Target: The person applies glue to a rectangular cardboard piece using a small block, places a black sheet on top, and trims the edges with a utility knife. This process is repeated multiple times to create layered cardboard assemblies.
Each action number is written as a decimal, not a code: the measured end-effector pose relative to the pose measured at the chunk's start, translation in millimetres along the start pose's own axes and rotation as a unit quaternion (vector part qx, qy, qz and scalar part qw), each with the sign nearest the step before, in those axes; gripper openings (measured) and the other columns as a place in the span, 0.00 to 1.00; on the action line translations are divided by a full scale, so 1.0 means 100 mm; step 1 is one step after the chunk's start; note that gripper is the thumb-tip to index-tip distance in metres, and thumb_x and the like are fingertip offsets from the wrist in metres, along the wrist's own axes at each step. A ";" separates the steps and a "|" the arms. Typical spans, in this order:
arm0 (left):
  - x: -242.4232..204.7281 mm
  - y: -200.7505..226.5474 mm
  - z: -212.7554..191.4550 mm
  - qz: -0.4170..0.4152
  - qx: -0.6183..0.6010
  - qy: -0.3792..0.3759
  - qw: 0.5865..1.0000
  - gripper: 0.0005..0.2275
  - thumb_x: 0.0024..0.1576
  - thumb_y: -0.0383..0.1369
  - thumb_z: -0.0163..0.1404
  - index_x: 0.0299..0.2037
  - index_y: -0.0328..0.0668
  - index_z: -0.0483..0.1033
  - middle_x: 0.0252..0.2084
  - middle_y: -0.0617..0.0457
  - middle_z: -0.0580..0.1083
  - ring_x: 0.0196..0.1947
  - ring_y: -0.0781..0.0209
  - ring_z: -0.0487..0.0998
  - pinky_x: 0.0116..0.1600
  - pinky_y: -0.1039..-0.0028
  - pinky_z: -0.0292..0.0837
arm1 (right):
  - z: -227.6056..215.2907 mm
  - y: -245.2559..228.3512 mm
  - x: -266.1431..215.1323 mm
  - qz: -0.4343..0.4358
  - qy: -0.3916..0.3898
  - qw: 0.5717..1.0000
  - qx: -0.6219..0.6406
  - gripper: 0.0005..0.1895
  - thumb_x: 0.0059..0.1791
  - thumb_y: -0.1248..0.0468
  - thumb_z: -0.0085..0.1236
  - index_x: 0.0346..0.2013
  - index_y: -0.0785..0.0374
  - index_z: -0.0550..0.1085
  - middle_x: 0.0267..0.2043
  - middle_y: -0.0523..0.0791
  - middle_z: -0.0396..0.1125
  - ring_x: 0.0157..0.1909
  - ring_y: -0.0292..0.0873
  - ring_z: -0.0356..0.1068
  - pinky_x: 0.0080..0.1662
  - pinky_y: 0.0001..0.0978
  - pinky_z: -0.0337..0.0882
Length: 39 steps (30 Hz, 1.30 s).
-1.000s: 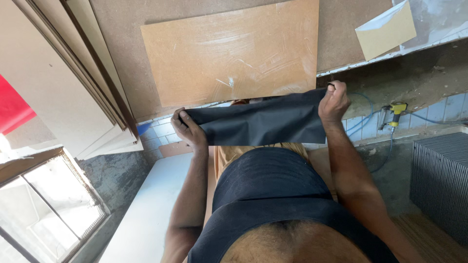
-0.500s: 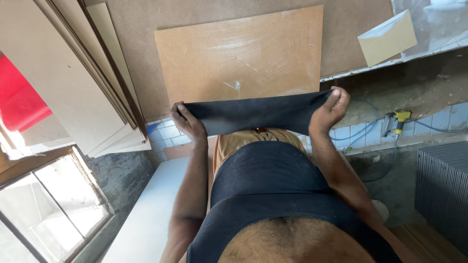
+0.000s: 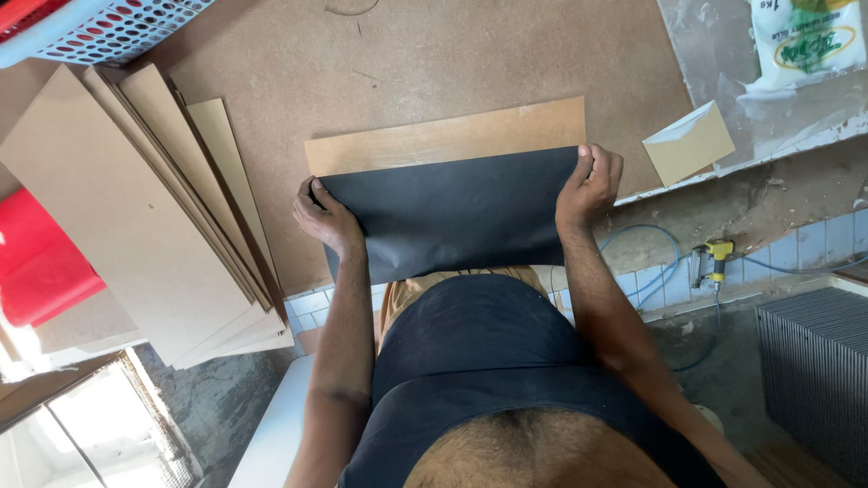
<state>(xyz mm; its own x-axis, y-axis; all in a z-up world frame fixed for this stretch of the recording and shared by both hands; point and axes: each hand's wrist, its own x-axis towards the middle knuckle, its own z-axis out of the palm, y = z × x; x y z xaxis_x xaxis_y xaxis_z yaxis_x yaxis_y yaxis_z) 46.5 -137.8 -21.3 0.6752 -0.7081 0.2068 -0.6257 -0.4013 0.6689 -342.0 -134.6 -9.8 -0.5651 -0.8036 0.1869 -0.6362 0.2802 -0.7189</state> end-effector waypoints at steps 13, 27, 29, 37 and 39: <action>0.40 -0.02 0.25 -0.055 0.084 -0.048 0.994 0.11 0.65 0.41 0.51 0.49 0.50 0.84 0.46 0.58 0.75 0.47 0.63 0.71 0.56 0.58 0.60 | 0.37 0.05 0.45 -0.020 0.016 0.996 -0.086 0.07 0.53 0.57 0.67 0.42 0.55 0.81 0.45 0.39 0.69 0.53 0.42 0.66 0.58 0.51 0.57; 0.53 0.06 0.25 -0.115 0.006 -0.054 0.992 0.08 0.61 0.41 0.57 0.44 0.51 0.85 0.41 0.62 0.76 0.37 0.72 0.76 0.46 0.72 0.76 | 0.43 0.05 0.62 0.025 0.024 0.999 -0.011 0.09 0.49 0.54 0.69 0.37 0.53 0.80 0.41 0.35 0.72 0.49 0.36 0.69 0.56 0.39 0.68; 0.53 0.06 0.27 -0.090 0.027 -0.045 0.995 0.08 0.60 0.40 0.58 0.42 0.50 0.85 0.39 0.61 0.77 0.36 0.71 0.76 0.49 0.66 0.70 | 0.44 0.07 0.65 0.018 0.020 0.997 -0.073 0.08 0.50 0.55 0.71 0.36 0.54 0.82 0.39 0.37 0.72 0.48 0.39 0.68 0.57 0.48 0.59; 0.56 0.04 0.29 -0.078 0.074 -0.037 0.993 0.07 0.59 0.41 0.60 0.39 0.51 0.86 0.36 0.62 0.78 0.34 0.69 0.75 0.53 0.62 0.61 | 0.49 0.08 0.69 0.037 0.023 0.994 -0.098 0.09 0.48 0.55 0.72 0.35 0.54 0.82 0.38 0.37 0.72 0.49 0.40 0.68 0.58 0.53 0.53; 0.56 0.05 0.29 -0.076 0.044 -0.028 0.996 0.07 0.59 0.40 0.60 0.38 0.50 0.86 0.37 0.60 0.79 0.35 0.66 0.76 0.53 0.63 0.62 | 0.49 0.10 0.68 0.030 0.031 0.995 -0.087 0.08 0.48 0.56 0.73 0.34 0.55 0.82 0.37 0.37 0.72 0.48 0.41 0.68 0.58 0.52 0.54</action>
<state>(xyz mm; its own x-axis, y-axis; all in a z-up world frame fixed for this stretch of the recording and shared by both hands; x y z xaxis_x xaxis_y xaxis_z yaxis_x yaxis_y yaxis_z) 70.0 -195.8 -27.1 0.7433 -0.6656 0.0675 -0.5521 -0.5533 0.6238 -360.7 -212.4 -37.1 -0.6320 -0.7508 0.1921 -0.6793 0.4173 -0.6037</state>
